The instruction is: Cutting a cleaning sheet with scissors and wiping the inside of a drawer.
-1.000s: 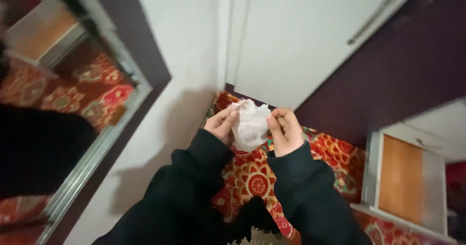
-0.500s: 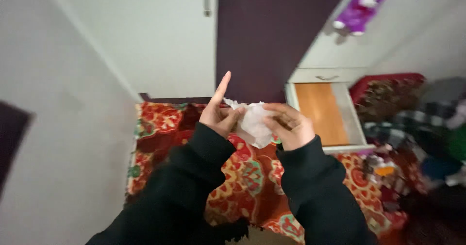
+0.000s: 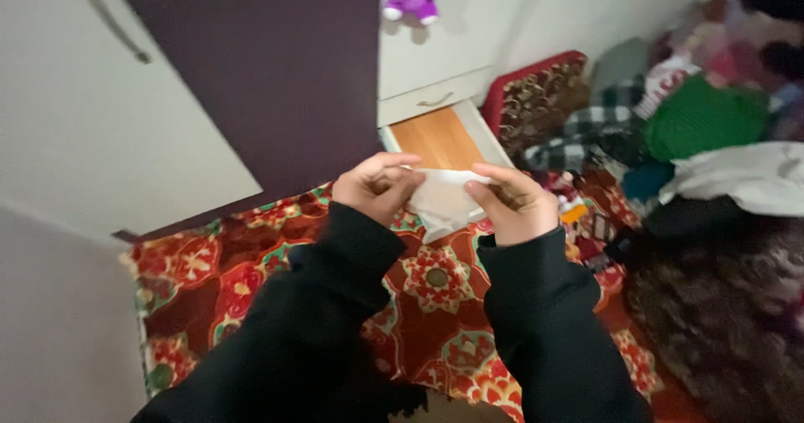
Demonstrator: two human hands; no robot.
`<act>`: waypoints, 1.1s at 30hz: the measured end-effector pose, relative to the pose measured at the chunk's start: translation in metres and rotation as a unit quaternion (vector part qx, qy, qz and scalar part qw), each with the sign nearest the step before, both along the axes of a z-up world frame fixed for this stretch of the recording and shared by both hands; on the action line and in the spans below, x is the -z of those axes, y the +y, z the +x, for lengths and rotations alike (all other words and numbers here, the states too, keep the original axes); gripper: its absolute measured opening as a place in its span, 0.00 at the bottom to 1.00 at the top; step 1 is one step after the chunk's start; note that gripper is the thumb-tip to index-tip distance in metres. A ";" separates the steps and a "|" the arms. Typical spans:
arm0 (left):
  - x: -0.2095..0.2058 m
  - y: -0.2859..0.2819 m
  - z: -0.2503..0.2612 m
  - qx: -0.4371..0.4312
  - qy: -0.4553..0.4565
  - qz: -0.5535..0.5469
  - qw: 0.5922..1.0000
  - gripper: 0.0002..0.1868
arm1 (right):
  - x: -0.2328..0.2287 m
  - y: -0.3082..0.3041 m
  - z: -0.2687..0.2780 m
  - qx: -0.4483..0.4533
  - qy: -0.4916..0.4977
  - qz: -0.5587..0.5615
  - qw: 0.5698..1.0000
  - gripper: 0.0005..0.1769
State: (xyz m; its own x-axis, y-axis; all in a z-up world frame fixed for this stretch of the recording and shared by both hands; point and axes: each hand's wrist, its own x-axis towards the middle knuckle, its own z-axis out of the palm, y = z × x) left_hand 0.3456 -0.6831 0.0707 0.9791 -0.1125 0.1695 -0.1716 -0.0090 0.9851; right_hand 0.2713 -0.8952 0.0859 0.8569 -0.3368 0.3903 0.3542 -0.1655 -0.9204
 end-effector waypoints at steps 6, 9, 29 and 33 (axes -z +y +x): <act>-0.022 -0.068 0.013 0.234 -0.037 -0.076 0.968 0.46 | -0.018 -0.048 -0.004 0.064 -0.012 0.032 0.997 0.22; 0.011 -0.114 0.042 0.240 -0.007 -0.066 0.968 0.40 | 0.010 -0.099 0.016 0.096 -0.007 -0.015 0.995 0.22; -0.008 -0.269 0.243 0.149 -0.149 -0.038 0.977 0.07 | -0.008 -0.228 0.200 0.110 0.007 -0.052 0.993 0.06; 0.010 -0.302 0.259 0.175 0.075 -0.133 0.973 0.08 | -0.010 -0.255 0.222 0.180 0.044 -0.075 0.980 0.07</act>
State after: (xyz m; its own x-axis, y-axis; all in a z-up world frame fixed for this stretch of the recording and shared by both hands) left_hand 0.6043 -0.9856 0.0607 0.9047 -0.4150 0.0964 0.0276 0.2828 0.9588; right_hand 0.4932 -1.1502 0.0963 0.7253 -0.5684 0.3884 0.1678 -0.4012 -0.9005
